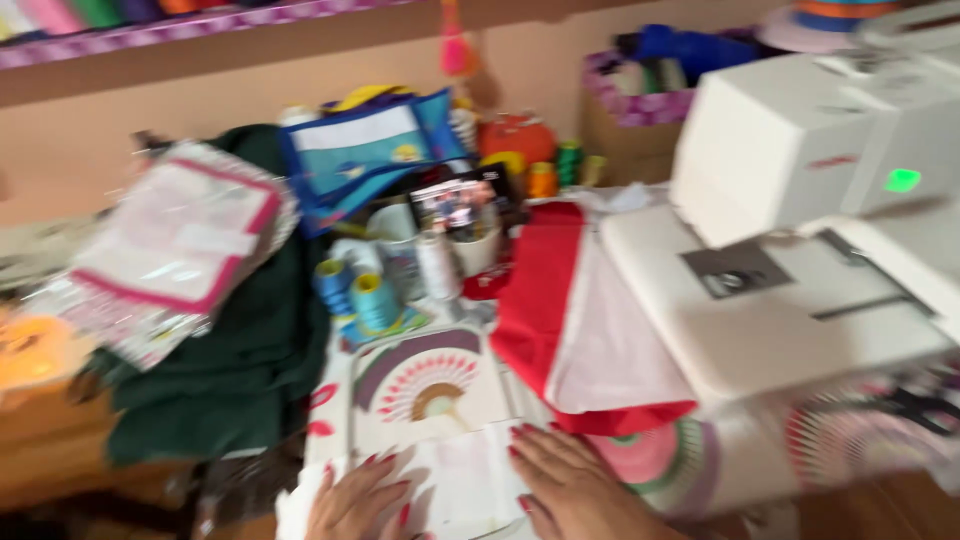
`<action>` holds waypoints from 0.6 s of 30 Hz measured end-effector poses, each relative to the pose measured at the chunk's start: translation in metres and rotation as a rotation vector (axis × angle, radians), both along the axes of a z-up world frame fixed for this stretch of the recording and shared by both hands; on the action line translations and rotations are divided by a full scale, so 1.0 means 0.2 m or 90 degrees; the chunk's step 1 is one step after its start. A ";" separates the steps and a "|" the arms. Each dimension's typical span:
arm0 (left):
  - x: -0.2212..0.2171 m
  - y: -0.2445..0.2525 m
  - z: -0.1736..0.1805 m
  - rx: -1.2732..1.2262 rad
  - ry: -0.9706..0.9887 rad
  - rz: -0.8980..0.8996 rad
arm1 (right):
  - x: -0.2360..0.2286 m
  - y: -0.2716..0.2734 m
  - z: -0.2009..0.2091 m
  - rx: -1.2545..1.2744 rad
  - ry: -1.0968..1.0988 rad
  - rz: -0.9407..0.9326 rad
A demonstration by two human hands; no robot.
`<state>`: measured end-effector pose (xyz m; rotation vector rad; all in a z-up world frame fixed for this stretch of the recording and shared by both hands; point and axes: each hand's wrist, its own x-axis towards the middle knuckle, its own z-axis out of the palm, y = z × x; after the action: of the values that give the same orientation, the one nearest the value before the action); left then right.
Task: Preparing fabric and embroidered patches in an embroidery hoop
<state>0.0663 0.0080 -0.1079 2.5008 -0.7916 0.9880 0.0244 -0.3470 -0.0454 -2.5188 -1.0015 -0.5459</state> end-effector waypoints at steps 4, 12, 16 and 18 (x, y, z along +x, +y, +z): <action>-0.10 -0.11 0.36 -0.153 0.072 -0.042 | 0.05 -0.02 -0.06 -0.016 -0.097 -0.014; 0.32 -0.05 1.07 -0.118 -0.010 -0.010 | 0.14 -0.07 -0.30 -0.112 -0.197 -0.038; 0.94 -0.01 1.22 -0.056 -0.020 0.117 | 0.17 0.00 -0.28 0.019 -0.334 -0.086; 1.30 0.00 1.20 -0.044 0.020 0.161 | 0.28 -0.06 -0.46 0.020 -0.391 -0.121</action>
<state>0.3271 0.0083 0.1326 2.5929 -0.4312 1.0347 0.0800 -0.3596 -0.1373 -2.4755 -0.9271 -1.4388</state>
